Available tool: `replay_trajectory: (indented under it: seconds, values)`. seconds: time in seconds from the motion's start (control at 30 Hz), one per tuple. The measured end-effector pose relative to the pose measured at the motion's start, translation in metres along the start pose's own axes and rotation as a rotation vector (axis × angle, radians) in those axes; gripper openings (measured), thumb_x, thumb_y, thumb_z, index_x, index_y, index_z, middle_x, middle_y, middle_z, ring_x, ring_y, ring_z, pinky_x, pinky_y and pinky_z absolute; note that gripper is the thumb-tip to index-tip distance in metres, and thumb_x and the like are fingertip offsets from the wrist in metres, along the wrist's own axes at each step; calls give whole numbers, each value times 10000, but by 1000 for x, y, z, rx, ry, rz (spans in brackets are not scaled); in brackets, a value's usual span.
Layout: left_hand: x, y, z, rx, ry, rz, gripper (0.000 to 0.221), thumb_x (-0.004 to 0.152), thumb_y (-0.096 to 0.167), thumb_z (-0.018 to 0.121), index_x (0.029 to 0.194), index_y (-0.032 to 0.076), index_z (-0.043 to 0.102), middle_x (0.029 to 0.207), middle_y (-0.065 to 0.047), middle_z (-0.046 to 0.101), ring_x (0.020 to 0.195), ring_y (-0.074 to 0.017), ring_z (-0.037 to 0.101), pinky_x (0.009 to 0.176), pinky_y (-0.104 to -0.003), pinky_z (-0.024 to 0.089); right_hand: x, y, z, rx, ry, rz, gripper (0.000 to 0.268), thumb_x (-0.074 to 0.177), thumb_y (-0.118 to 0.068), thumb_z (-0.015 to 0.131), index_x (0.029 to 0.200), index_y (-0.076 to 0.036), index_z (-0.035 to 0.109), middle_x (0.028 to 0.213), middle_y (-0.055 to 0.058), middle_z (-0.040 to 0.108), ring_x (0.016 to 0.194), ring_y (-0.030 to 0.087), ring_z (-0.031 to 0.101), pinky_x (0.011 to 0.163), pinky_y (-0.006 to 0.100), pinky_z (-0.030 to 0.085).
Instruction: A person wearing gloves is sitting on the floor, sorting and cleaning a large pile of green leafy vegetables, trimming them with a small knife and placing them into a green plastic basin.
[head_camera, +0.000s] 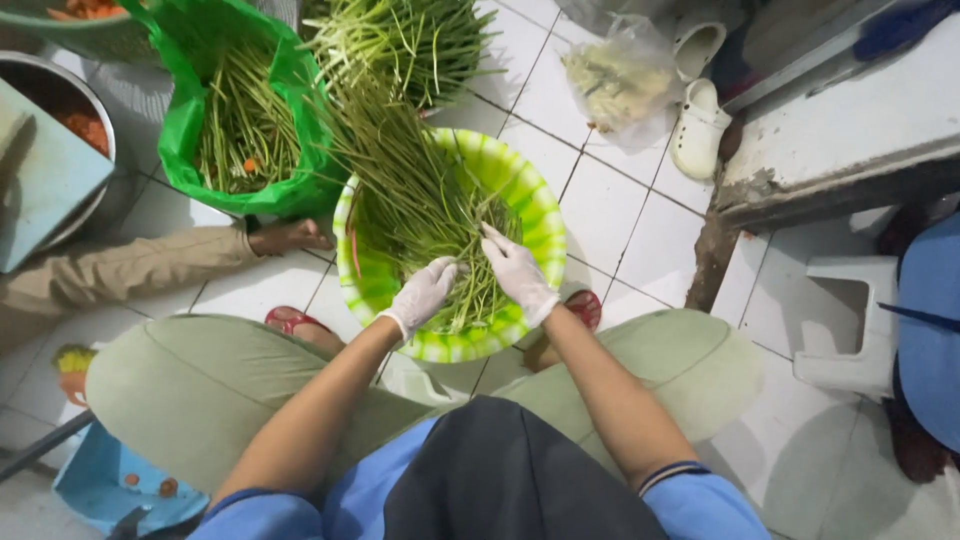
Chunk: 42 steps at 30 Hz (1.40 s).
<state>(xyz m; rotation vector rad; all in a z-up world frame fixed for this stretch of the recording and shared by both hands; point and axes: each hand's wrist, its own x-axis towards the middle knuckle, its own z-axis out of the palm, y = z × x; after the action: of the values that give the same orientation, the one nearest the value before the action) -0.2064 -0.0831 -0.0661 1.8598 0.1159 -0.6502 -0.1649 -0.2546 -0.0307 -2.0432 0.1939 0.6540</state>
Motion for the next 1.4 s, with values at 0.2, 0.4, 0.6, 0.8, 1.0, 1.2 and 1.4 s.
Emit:
replay_trajectory:
  seconds: [0.2,0.4,0.6,0.8,1.0,1.2,1.4]
  values:
    - [3,-42,38,154,-101,-44,442,956,322,386,1266,36,518,1266,-193,548,1214,-335,482,1064,-455,344,-8,-4,-2,-153,115,130,498,927,-449,362,1382,-256,419,1355,66,495,1272,246,442,1098,362,302]
    - [31,17,-41,397,106,100,399,960,273,386,1206,-9,526,1213,-254,538,1169,-381,492,1026,-467,359,32,60,1,-210,-23,187,599,918,-491,347,1367,-106,444,1409,78,426,1324,246,367,1136,389,232]
    - [151,111,-178,1426,433,287,329,1004,299,333,1112,80,553,988,-129,594,967,-275,552,864,-385,418,40,85,7,-275,-80,167,592,878,-507,359,1333,-142,457,1372,41,469,1276,244,417,1074,361,305]
    - [183,144,-169,968,779,480,419,842,287,656,1146,10,573,1010,-231,598,906,-405,571,821,-535,373,17,46,-4,-144,-67,210,584,860,-397,353,1323,-52,445,1394,80,449,1268,260,439,1053,331,338]
    - [168,-1,-27,238,578,12,318,900,368,517,1004,87,622,940,-153,641,952,-336,608,810,-494,483,14,52,-15,-405,-185,385,725,910,-604,232,1380,-79,399,1380,143,455,1306,275,397,1102,414,278]
    - [188,-126,79,-15,393,-515,436,775,472,640,1014,111,692,1022,-120,678,1060,-276,608,929,-434,455,-13,8,-36,-451,-158,473,732,859,-636,354,1224,-15,483,1243,244,539,1216,367,479,1026,466,366]
    - [212,-114,99,-69,396,-681,543,748,552,658,1032,90,682,1058,-132,664,1084,-259,599,962,-385,440,-13,13,-36,-437,-89,468,628,853,-615,382,1084,-56,552,1142,218,600,1145,358,537,960,462,425]
